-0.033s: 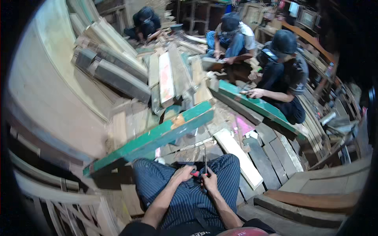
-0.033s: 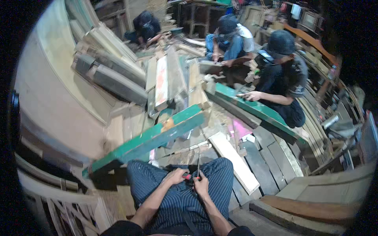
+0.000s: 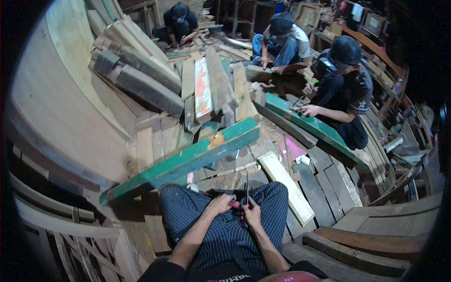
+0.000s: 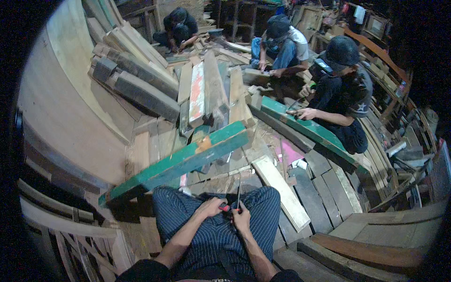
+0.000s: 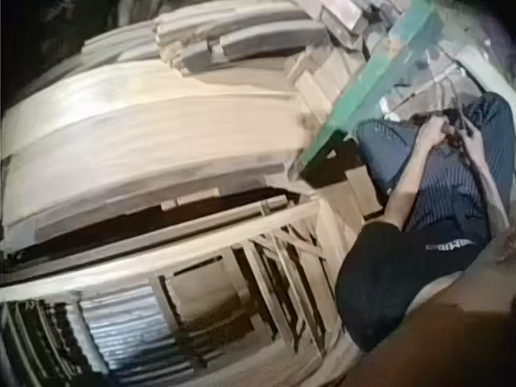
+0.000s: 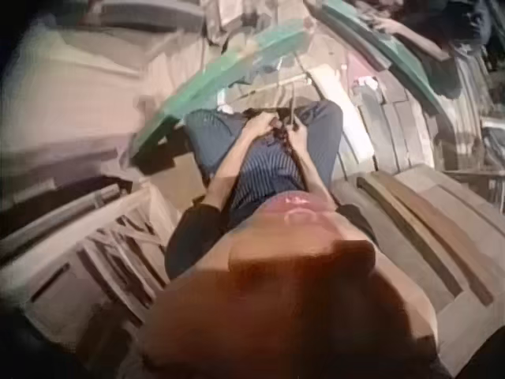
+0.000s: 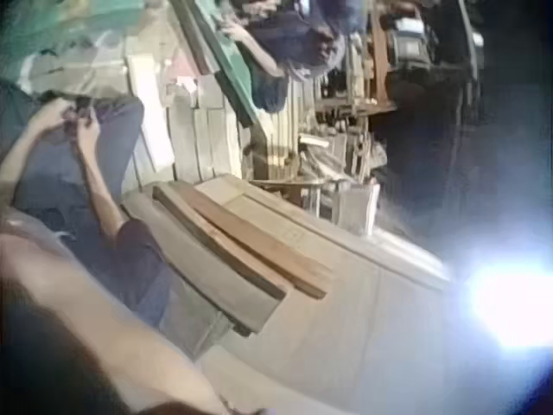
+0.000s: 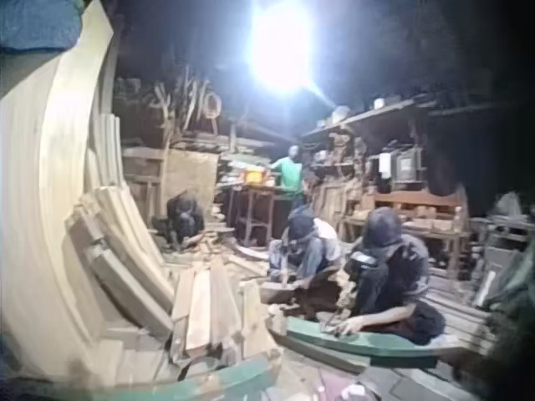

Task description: Using a chisel and a file to shape a piece of green-painted wood.

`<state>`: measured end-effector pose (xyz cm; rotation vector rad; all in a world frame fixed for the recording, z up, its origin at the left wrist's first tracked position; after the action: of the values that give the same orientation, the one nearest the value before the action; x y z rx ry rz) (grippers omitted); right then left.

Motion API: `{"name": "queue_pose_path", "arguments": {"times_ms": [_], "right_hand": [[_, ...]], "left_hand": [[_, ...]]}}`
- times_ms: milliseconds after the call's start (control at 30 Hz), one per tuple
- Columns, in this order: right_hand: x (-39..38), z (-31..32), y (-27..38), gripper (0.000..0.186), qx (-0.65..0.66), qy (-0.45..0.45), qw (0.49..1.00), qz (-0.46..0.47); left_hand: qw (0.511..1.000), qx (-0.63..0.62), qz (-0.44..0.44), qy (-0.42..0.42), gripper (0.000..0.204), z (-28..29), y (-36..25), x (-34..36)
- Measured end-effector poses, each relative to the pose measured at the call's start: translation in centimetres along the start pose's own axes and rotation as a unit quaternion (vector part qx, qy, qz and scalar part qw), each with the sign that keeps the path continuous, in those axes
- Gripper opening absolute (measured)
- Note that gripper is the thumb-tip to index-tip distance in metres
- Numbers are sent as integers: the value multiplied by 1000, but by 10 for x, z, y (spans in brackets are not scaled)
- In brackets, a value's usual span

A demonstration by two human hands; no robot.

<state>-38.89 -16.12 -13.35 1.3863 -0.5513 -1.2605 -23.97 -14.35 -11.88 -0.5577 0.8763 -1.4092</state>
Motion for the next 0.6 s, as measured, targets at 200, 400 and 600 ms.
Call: {"name": "queue_pose_path", "arguments": {"times_ms": [200, 400, 600], "right_hand": [[-8, -5, 13, 56, 3, 4, 999, -42], [-9, -4, 10, 56, 10, 17, 999, -43], [-12, -5, 17, 56, 34, 14, 998, -44]], "left_hand": [[999, -3, 30, 17, 44, -1, 5, -5], [999, 5, 43, 14, 49, -5, 10, -4], [998, -2, 54, 26, 52, -3, 8, -6]]}}
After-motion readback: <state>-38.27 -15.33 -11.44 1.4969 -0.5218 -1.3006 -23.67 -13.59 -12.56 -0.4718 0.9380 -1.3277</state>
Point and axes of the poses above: each hand's wrist, its own x-axis towards the middle knuckle, its own z-axis out of the back of the hand, y = z × x, the point moved 9 cm from there along x, towards the middle knuckle, and after that the axes turned 10 degrees about -x, right-handed, at the moved point
